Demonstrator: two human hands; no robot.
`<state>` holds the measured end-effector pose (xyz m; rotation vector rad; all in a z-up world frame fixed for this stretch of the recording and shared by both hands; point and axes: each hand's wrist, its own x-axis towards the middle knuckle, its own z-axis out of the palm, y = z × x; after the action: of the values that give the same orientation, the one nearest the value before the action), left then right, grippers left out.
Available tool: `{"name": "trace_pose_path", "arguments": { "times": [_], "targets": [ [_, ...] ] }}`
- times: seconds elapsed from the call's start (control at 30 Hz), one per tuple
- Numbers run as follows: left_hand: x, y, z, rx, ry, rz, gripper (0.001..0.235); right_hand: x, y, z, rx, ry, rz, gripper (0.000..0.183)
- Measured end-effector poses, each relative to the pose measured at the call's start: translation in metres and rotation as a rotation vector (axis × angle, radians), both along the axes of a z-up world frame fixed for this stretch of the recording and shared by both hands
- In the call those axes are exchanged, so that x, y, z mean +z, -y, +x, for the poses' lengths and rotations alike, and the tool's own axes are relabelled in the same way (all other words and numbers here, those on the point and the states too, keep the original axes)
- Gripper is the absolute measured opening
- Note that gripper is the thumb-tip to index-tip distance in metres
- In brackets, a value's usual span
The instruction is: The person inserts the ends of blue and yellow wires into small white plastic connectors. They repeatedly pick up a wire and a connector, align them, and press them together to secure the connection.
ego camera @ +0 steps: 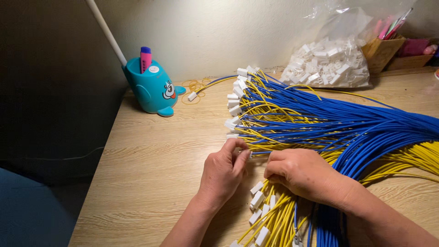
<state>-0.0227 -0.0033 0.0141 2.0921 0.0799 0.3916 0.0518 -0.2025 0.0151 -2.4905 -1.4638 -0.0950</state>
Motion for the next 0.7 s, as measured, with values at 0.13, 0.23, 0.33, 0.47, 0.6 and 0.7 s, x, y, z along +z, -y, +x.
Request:
{"name": "trace_pose_path", "arguments": {
  "times": [0.13,0.23,0.33,0.47,0.6,0.7],
  "targets": [
    [0.012,0.006,-0.008,-0.208,-0.111,-0.167,0.009,0.011,0.006,0.008,0.014,-0.112,0.116,0.005],
    [-0.005,0.001,-0.003,-0.354,-0.133,-0.455,0.009,0.016,0.009,0.013,0.02,-0.225,0.25,0.004],
    [-0.014,-0.008,0.001,-0.458,-0.104,-0.614,0.022,0.017,0.01,0.017,0.023,-0.303,0.356,0.007],
    [-0.015,-0.013,0.0,-0.546,-0.152,-0.734,0.037,0.013,0.007,0.017,-0.016,-0.291,0.418,0.008],
    [-0.022,-0.014,0.004,-0.536,-0.151,-0.755,0.034,0.018,0.005,0.011,-0.065,-0.224,0.392,0.005],
    [-0.022,-0.015,0.006,-0.467,-0.158,-0.736,0.026,0.018,0.003,0.007,-0.089,-0.178,0.427,0.008]
  ]
}}
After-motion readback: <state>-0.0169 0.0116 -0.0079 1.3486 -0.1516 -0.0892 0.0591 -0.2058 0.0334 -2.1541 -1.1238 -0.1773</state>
